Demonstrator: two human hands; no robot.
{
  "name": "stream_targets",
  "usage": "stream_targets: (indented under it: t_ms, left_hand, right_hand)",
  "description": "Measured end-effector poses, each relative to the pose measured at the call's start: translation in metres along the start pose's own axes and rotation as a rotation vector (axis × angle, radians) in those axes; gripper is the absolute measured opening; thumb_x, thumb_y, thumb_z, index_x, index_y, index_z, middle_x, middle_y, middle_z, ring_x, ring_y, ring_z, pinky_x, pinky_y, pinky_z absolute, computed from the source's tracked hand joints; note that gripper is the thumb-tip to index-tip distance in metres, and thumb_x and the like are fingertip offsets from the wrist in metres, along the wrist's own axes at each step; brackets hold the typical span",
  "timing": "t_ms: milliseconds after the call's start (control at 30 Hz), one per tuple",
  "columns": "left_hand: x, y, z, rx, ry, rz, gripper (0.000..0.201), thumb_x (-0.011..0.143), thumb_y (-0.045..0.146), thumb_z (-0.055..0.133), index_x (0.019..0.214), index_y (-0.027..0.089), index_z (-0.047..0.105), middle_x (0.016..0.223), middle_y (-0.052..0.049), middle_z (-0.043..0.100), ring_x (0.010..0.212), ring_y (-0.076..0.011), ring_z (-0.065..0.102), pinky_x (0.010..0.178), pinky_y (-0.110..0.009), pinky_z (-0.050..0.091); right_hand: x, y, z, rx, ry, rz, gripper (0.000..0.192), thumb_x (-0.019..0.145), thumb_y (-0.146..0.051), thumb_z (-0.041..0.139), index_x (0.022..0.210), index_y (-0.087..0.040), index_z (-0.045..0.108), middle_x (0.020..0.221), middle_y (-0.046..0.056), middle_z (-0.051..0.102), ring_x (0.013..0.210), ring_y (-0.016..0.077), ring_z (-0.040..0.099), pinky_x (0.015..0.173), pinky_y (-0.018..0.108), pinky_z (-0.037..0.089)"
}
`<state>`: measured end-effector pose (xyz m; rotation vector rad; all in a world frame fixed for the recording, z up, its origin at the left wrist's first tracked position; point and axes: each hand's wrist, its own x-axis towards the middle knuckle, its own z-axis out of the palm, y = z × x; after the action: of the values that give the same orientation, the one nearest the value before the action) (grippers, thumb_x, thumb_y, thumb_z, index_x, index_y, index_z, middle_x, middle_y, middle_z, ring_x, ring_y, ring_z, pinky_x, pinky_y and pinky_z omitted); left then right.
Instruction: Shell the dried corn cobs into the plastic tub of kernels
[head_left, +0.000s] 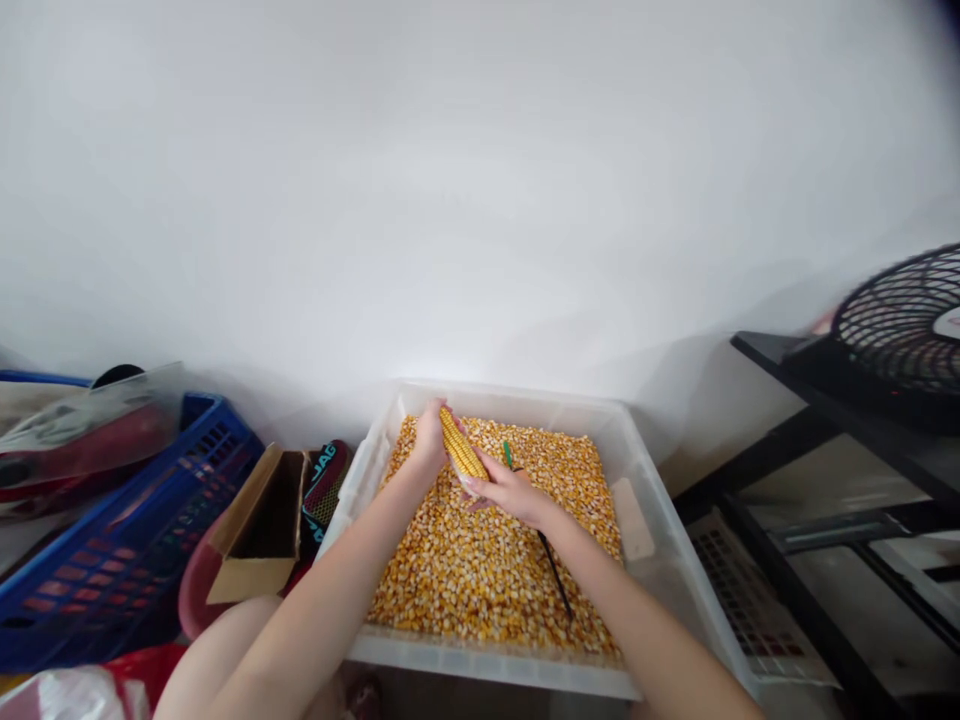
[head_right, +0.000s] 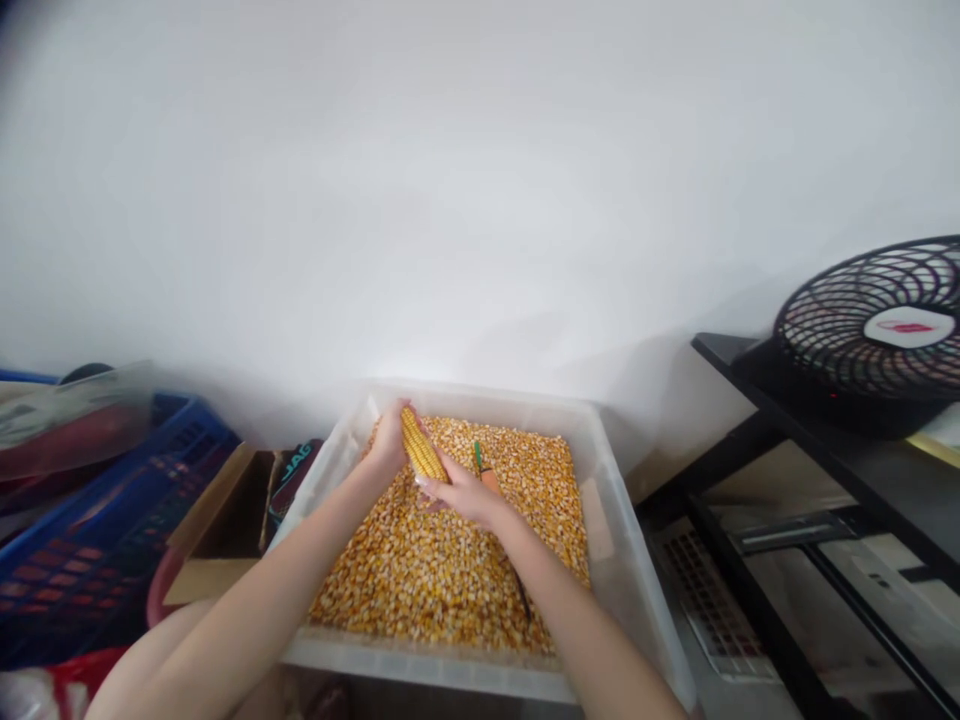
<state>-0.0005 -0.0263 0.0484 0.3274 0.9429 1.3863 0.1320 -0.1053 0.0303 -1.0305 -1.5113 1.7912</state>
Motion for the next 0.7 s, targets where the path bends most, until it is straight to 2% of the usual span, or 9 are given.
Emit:
stream_targets:
  t_ms: [133,200,267,333,400,567,633,700]
  left_hand:
    - [-0.005,0.000,0.004,0.103,-0.003,0.102,0.018,0.074,0.032,0.050,0.063,0.017,0.049,0.042,0.002,0.049,0.035,-0.0131,0.048,0.041,-0.024,0.038]
    - [-0.008,0.000,0.007,0.128,-0.008,0.128,0.018,0.074,0.031,0.050,0.063,0.017,0.050,0.042,0.001,0.049,0.034,-0.0130,0.047,0.040,-0.024,0.037]
    - [-0.011,-0.002,0.009,0.153,-0.036,0.130,0.018,0.074,0.030,0.051,0.062,0.017,0.050,0.041,0.001,0.048,0.033,-0.0130,0.047,0.039,-0.024,0.035]
    - [-0.013,-0.003,0.011,0.170,-0.065,0.117,0.018,0.073,0.031,0.053,0.062,0.016,0.051,0.041,0.001,0.048,0.033,-0.0129,0.046,0.038,-0.023,0.035]
    - [-0.016,-0.005,0.013,0.178,-0.090,0.115,0.019,0.074,0.031,0.053,0.062,0.017,0.051,0.042,0.001,0.049,0.033,-0.0127,0.046,0.037,-0.023,0.034]
    - [-0.021,-0.006,0.015,0.150,-0.080,0.118,0.018,0.074,0.030,0.055,0.062,0.017,0.051,0.042,0.001,0.048,0.034,-0.0121,0.047,0.038,-0.022,0.035]
    - [-0.021,-0.006,0.016,0.150,-0.077,0.100,0.018,0.073,0.030,0.056,0.063,0.016,0.051,0.042,0.001,0.048,0.035,-0.0122,0.047,0.039,-0.022,0.035]
    - [-0.021,-0.004,0.016,0.145,-0.072,0.078,0.020,0.074,0.031,0.056,0.062,0.016,0.051,0.042,0.001,0.048,0.034,-0.0119,0.046,0.038,-0.022,0.034]
  right_hand:
    - [0.005,0.008,0.007,-0.112,0.164,-0.048,0.073,0.073,-0.044,0.064,0.135,-0.028,0.030,0.115,0.007,0.053,0.085,0.0178,0.058,0.065,0.030,0.054]
    - [0.006,0.010,0.007,-0.163,0.216,-0.060,0.071,0.068,-0.041,0.069,0.129,-0.026,0.037,0.109,0.006,0.055,0.084,0.0183,0.057,0.064,0.030,0.053]
    - [0.004,0.008,0.003,-0.121,0.162,-0.052,0.067,0.065,-0.039,0.073,0.123,-0.023,0.042,0.100,0.005,0.057,0.085,0.0182,0.057,0.069,0.030,0.052]
    - [0.003,0.004,0.000,-0.005,0.043,-0.042,0.059,0.067,-0.040,0.071,0.118,-0.022,0.045,0.098,0.004,0.058,0.086,0.0176,0.058,0.074,0.031,0.051]
    - [0.002,0.001,-0.001,0.067,-0.005,-0.041,0.052,0.071,-0.042,0.067,0.115,-0.022,0.047,0.096,0.004,0.058,0.082,0.0164,0.058,0.073,0.031,0.051]
    - [0.003,0.001,0.003,-0.082,0.150,-0.075,0.060,0.068,-0.037,0.070,0.120,-0.023,0.043,0.091,0.002,0.056,0.073,0.0144,0.055,0.064,0.028,0.051]
    - [0.000,-0.001,0.000,-0.046,0.079,-0.078,0.062,0.067,-0.034,0.072,0.121,-0.023,0.042,0.095,0.003,0.056,0.079,0.0148,0.056,0.070,0.029,0.051]
    - [-0.002,-0.004,-0.004,0.034,-0.078,-0.058,0.063,0.069,-0.033,0.071,0.123,-0.022,0.041,0.100,0.004,0.056,0.087,0.0159,0.057,0.079,0.031,0.050]
